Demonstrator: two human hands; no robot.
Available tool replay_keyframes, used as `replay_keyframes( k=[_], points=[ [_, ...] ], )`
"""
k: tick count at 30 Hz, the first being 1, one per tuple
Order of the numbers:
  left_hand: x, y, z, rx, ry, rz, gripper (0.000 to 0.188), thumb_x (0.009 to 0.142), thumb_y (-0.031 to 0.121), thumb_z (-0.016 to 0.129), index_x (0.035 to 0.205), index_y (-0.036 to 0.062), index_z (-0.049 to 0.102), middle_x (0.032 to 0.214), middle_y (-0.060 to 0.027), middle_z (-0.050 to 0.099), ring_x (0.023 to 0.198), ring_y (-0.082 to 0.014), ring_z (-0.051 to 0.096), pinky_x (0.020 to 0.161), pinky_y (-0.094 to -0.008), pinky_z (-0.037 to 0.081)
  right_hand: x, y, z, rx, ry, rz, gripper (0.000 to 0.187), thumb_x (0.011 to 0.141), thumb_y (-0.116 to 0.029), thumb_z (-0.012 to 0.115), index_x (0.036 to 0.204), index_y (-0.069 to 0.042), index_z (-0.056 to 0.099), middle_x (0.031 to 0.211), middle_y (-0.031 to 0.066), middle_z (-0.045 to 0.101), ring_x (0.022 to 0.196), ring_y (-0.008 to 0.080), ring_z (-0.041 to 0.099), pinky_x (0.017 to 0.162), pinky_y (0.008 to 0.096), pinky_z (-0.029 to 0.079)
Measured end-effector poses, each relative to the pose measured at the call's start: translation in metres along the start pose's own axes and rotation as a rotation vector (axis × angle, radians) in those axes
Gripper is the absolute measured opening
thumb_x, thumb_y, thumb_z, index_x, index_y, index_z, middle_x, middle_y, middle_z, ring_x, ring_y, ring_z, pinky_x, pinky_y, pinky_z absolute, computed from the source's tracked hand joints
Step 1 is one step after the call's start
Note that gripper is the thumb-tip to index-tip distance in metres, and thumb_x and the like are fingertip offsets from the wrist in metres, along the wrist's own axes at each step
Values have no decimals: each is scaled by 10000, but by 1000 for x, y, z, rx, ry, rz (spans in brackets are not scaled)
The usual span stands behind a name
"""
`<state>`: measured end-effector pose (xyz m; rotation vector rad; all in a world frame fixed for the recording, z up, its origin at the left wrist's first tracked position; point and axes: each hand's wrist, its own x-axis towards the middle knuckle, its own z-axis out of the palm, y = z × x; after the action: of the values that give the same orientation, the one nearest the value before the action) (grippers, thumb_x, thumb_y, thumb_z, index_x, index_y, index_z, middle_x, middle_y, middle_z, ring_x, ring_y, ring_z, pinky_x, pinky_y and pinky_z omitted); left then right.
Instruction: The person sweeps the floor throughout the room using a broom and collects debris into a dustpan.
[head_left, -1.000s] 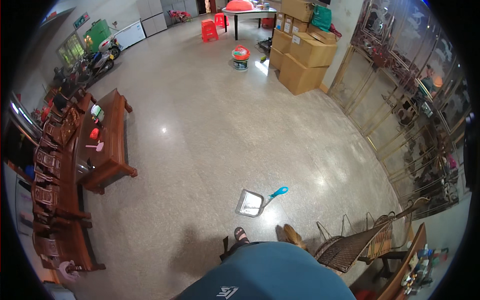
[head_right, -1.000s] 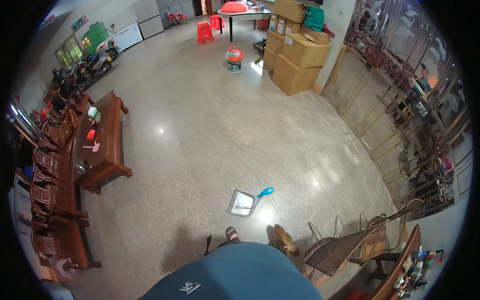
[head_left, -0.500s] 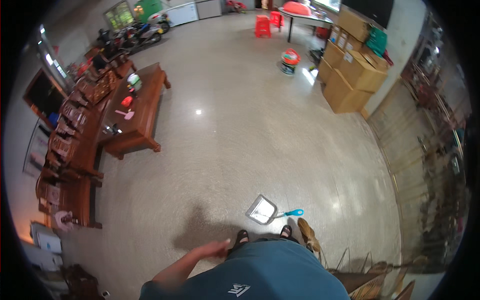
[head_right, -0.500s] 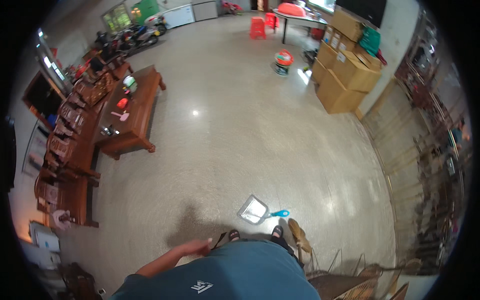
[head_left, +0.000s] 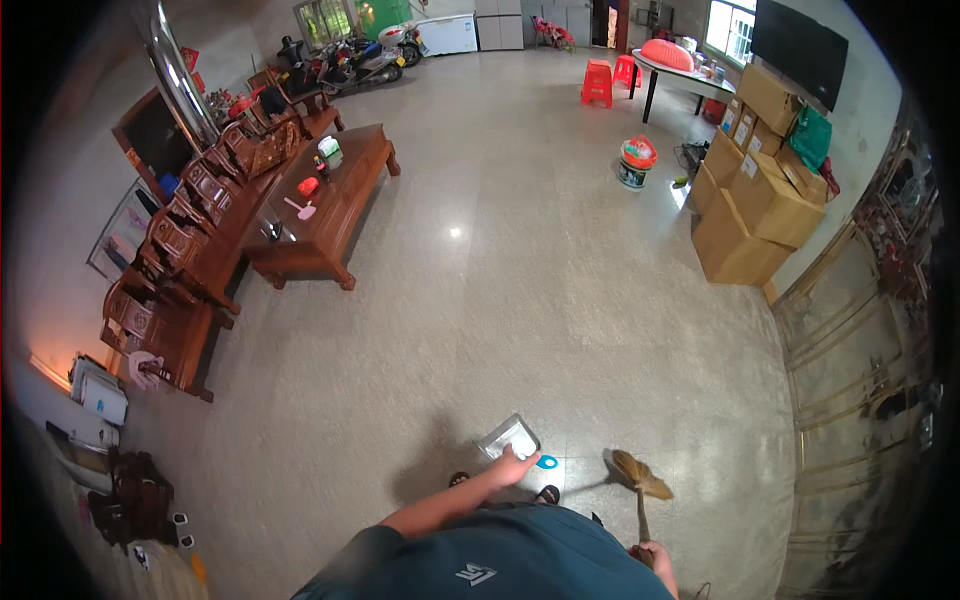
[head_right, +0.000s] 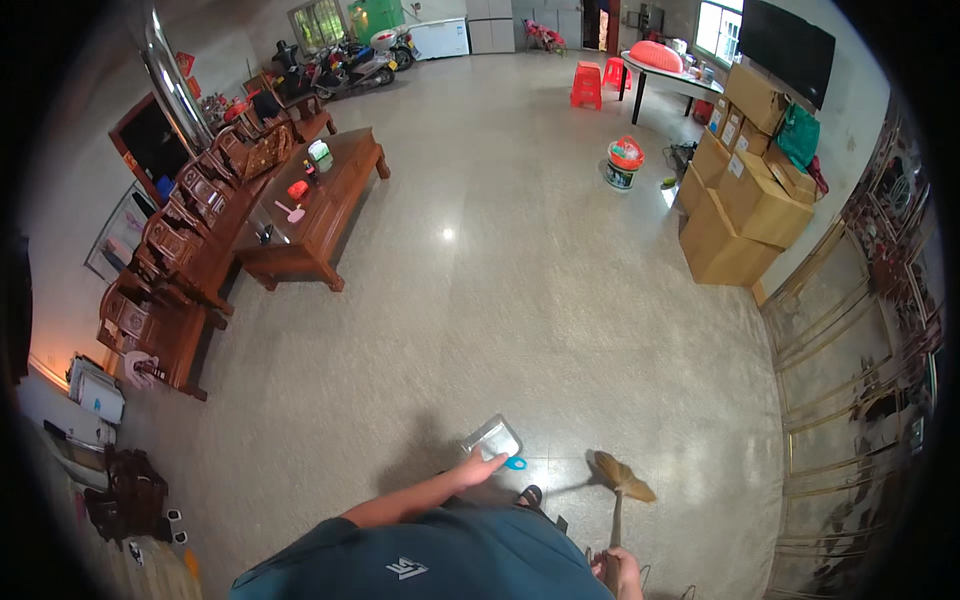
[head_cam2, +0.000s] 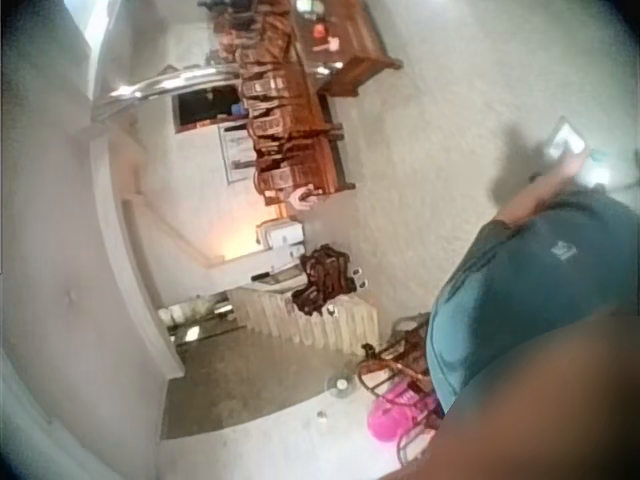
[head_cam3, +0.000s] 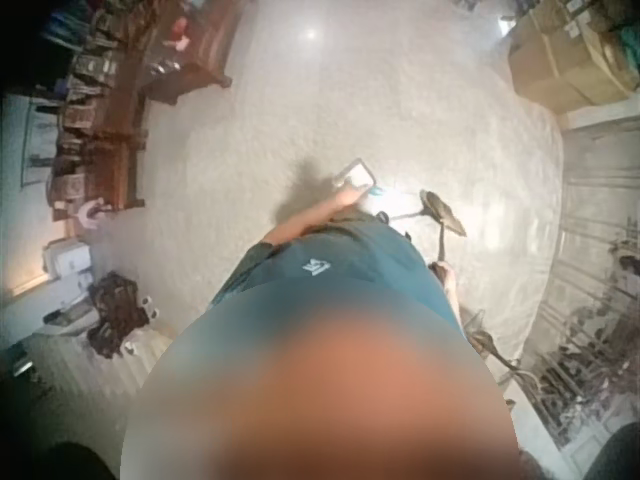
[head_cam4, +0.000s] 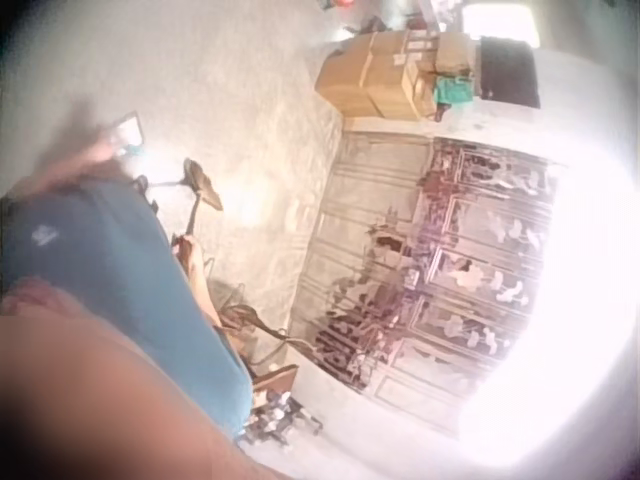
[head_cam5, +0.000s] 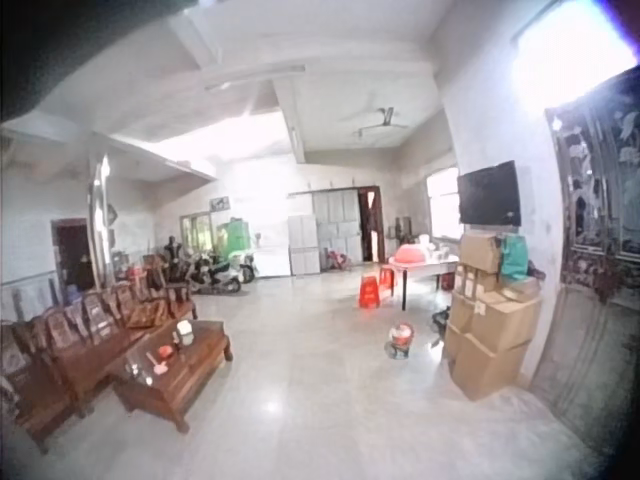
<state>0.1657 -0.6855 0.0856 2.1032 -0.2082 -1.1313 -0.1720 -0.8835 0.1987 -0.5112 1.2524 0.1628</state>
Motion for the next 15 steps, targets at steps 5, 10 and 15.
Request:
replay_keyframes(
  k=[5, 10, 15],
  points=[
    [13, 34, 21, -34, -90, -211, 939, 755, 548, 583, 1285, -145, 235, 1083, -280, 516, 706, -267, 619, 541, -322, 509, 68, 0, -58, 71, 165, -37, 145, 758, -126, 477, 822, 1, 452, 687, 121, 485, 575, 230, 493, 517, 300, 439],
    [20, 21, 48, -335, -136, -237, 742, 787, 315, 608, 1335, -2, 220, 1162, -248, 472, 703, -257, 620, 501, -337, 518, 73, 11, -99, -229, 54, -195, 141, 766, -86, 484, 855, 23, 479, 681, 123, 505, 589, 218, 518, 555, 336, 465],
    [19, 18, 78, -663, -312, -372, 489, 805, 287, 561, 1197, 53, 385, 1015, -176, 506, 764, -284, 604, 566, -351, 527, 105, 25, -111, -445, 229, -129, 261, 766, -141, 548, 923, 67, 543, 807, 163, 572, 727, 242, 561, 690, 338, 459]
  ],
)
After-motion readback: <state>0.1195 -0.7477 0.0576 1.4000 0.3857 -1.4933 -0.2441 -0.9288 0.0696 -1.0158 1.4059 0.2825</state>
